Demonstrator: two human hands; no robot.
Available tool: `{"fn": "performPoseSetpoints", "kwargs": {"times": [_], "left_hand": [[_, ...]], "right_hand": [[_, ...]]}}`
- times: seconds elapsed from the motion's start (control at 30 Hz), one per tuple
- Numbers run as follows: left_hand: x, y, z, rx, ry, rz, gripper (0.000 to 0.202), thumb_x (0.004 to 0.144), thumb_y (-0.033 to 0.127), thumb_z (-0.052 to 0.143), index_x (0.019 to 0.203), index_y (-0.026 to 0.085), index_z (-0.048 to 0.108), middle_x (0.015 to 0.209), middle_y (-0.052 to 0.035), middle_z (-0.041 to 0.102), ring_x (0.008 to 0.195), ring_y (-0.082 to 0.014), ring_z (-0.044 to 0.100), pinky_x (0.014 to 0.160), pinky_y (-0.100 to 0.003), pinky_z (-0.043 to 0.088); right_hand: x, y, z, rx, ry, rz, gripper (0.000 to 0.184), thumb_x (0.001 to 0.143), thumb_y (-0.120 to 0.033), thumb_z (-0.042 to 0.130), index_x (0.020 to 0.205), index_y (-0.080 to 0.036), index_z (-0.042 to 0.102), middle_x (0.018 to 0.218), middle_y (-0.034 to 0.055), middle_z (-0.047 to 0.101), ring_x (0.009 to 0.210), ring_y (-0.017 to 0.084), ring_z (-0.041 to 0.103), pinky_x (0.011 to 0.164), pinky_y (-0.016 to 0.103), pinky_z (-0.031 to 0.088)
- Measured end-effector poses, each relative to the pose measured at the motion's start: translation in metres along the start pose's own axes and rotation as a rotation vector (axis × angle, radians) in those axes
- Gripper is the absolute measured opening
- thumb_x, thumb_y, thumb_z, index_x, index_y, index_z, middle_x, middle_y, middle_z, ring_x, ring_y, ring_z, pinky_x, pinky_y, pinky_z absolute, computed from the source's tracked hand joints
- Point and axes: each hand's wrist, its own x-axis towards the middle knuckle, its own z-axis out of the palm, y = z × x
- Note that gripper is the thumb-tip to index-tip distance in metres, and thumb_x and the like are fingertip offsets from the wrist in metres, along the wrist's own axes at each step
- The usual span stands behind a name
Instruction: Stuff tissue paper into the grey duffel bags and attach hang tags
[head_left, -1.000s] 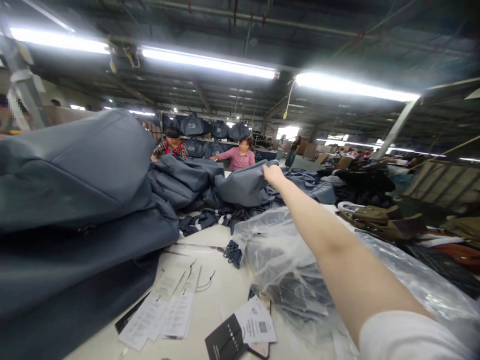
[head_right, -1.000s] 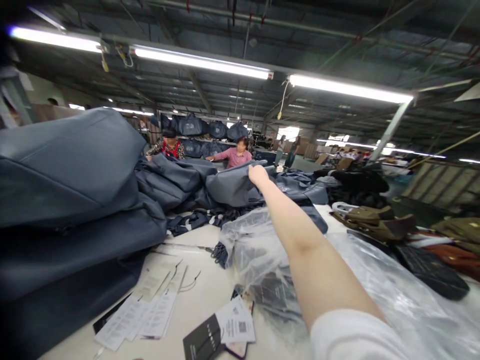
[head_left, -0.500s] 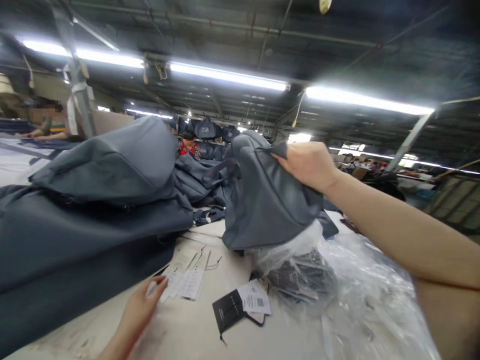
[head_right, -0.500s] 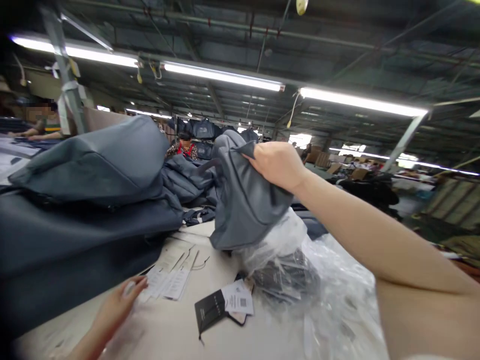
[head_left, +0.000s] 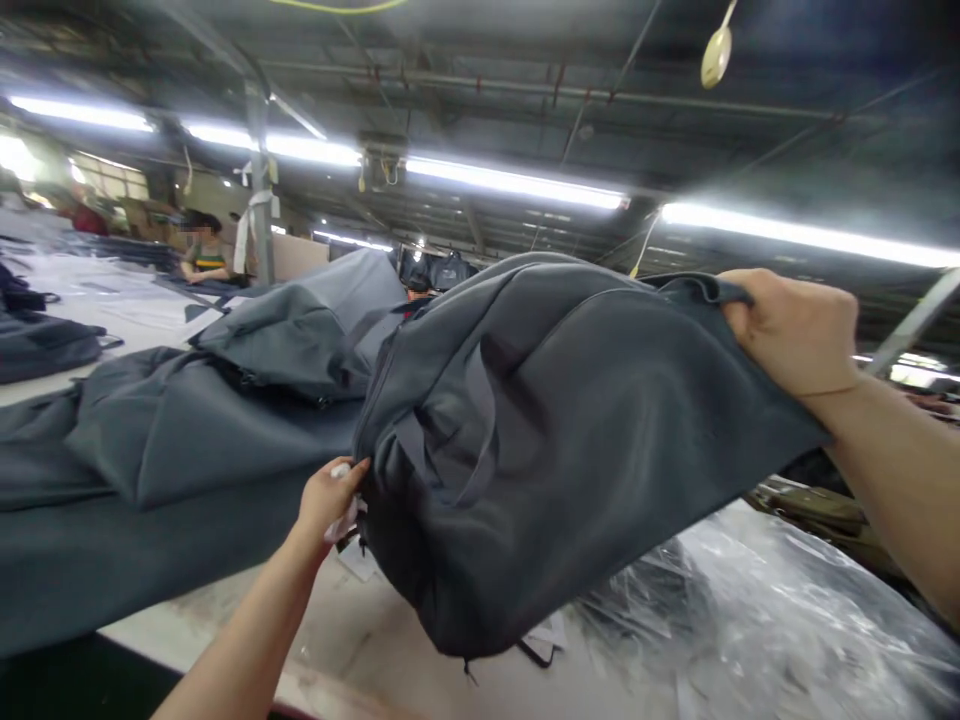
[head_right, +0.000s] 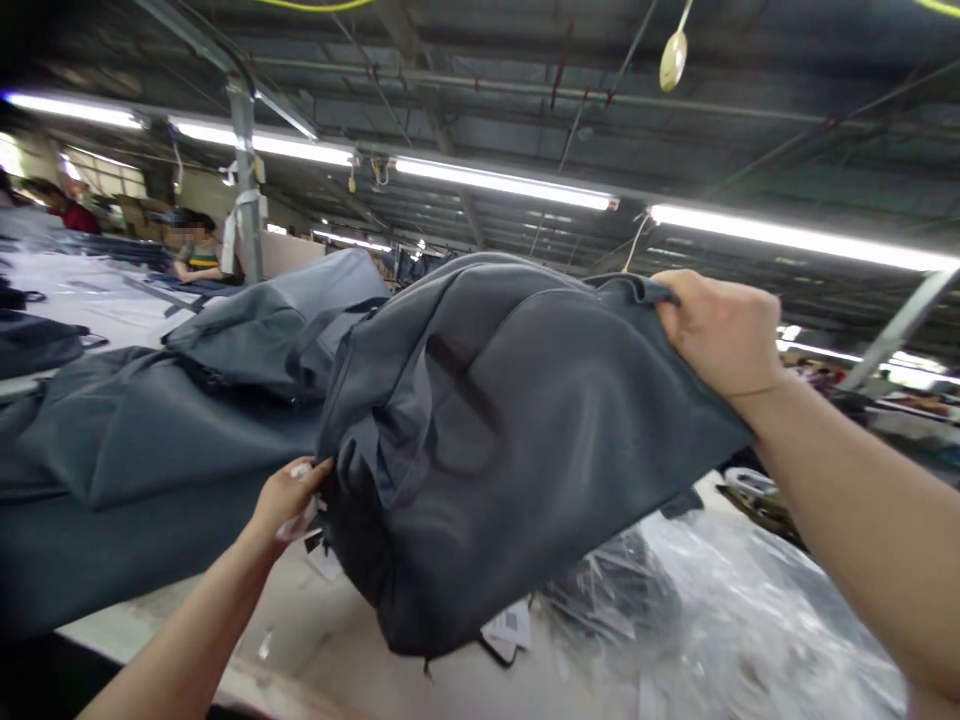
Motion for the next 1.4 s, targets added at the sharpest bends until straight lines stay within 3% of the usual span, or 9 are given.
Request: {"fn": "performPoseSetpoints", "kwargs": {"times": [0.13,0.3,0.43,0.57,0.8,0.97,1.03,1.23,1.4], "left_hand": [[-0.019,0.037,-0.052,-0.159,0.273,0.098,0.052,0.069,0.061,0.065,0.092,0.014,0.065,0.06,0.0023,0.059,0.052,-0.0129,0.053,0.049,-0.022,0.04],[-0.06,0.09,-0.093,0.1,0.606,0.31,0.04,0.07,0.055,0.07,0.085,0.017,0.069,0.057,0.0034,0.058,0.052,-0.0128,0.052,0.051,-0.024,0.038],[-0.083,0.078,-0.077,0.482,0.721,0.542,0.032,0.082,0.049,0.061,0.086,0.018,0.069,0.068,-0.0026,0.068,0.065,-0.0187,0.063,0.06,-0.027,0.041],[-0.099,0.031,-0.047,0.792,0.586,0.833,0.025,0.087,0.04,0.059,0.086,0.017,0.068,0.065,-0.0033,0.069,0.058,-0.0177,0.063,0.058,-0.026,0.039],[-0.106,0.014,-0.038,0.878,0.681,0.919,0.017,0.083,0.033,0.066,0.084,0.015,0.065,0.061,-0.0027,0.068,0.054,-0.0176,0.062,0.056,-0.027,0.039],[-0.109,0.021,-0.037,0.863,0.658,0.989,0.016,0.082,0.031,0.068,0.085,0.016,0.064,0.061,-0.0012,0.068,0.052,-0.0164,0.061,0.056,-0.027,0.039],[-0.113,0.02,-0.036,0.851,0.646,1.01,0.016,0.081,0.031,0.069,0.085,0.016,0.064,0.061,-0.0006,0.067,0.052,-0.0162,0.061,0.055,-0.027,0.039],[-0.131,0.017,-0.032,0.822,0.595,1.099,0.015,0.082,0.028,0.07,0.087,0.017,0.062,0.058,0.0012,0.065,0.049,-0.0144,0.058,0.054,-0.028,0.038],[-0.146,0.017,-0.03,0.821,0.584,1.111,0.015,0.082,0.027,0.069,0.091,0.019,0.062,0.061,0.0012,0.067,0.049,-0.0143,0.058,0.053,-0.029,0.037]], "right_hand": [[-0.001,0.02,0.026,-0.23,0.111,0.1,0.043,0.097,-0.052,0.026,0.104,-0.029,0.062,0.084,0.0103,0.066,0.093,0.031,0.063,0.077,0.043,0.047],[-0.022,0.031,0.096,-0.166,-0.235,0.277,0.039,0.097,-0.044,0.032,0.099,-0.024,0.065,0.093,0.0153,0.069,0.084,0.029,0.064,0.065,0.037,0.042],[-0.068,0.005,0.165,0.005,-0.539,0.412,0.031,0.094,-0.032,0.044,0.102,-0.012,0.067,0.102,0.0215,0.069,0.087,0.027,0.065,0.069,0.033,0.041],[-0.105,-0.03,0.21,0.105,-0.637,0.426,0.019,0.083,-0.02,0.058,0.095,-0.012,0.071,0.096,0.0169,0.072,0.087,0.024,0.066,0.074,0.03,0.044],[-0.093,-0.115,0.169,0.536,-0.433,0.092,0.023,0.09,-0.032,0.05,0.094,-0.021,0.07,0.092,0.0038,0.073,0.086,0.018,0.066,0.077,0.026,0.046],[-0.105,-0.17,0.146,0.69,-0.732,-0.239,0.016,0.083,-0.03,0.059,0.09,-0.023,0.073,0.09,0.0027,0.074,0.083,0.019,0.068,0.074,0.026,0.047],[-0.105,-0.177,0.151,0.729,-0.74,-0.212,0.022,0.081,-0.026,0.061,0.1,-0.022,0.071,0.095,0.0038,0.074,0.087,0.02,0.068,0.077,0.027,0.048],[-0.055,-0.169,0.164,0.923,-0.371,0.052,0.05,0.089,-0.018,0.046,0.139,-0.022,0.046,0.117,0.0043,0.068,0.098,0.015,0.065,0.09,0.028,0.047],[-0.032,-0.155,0.165,0.619,-0.427,0.053,0.02,0.087,-0.032,0.056,0.091,-0.018,0.07,0.098,0.0084,0.072,0.094,0.021,0.065,0.086,0.029,0.047]]}}
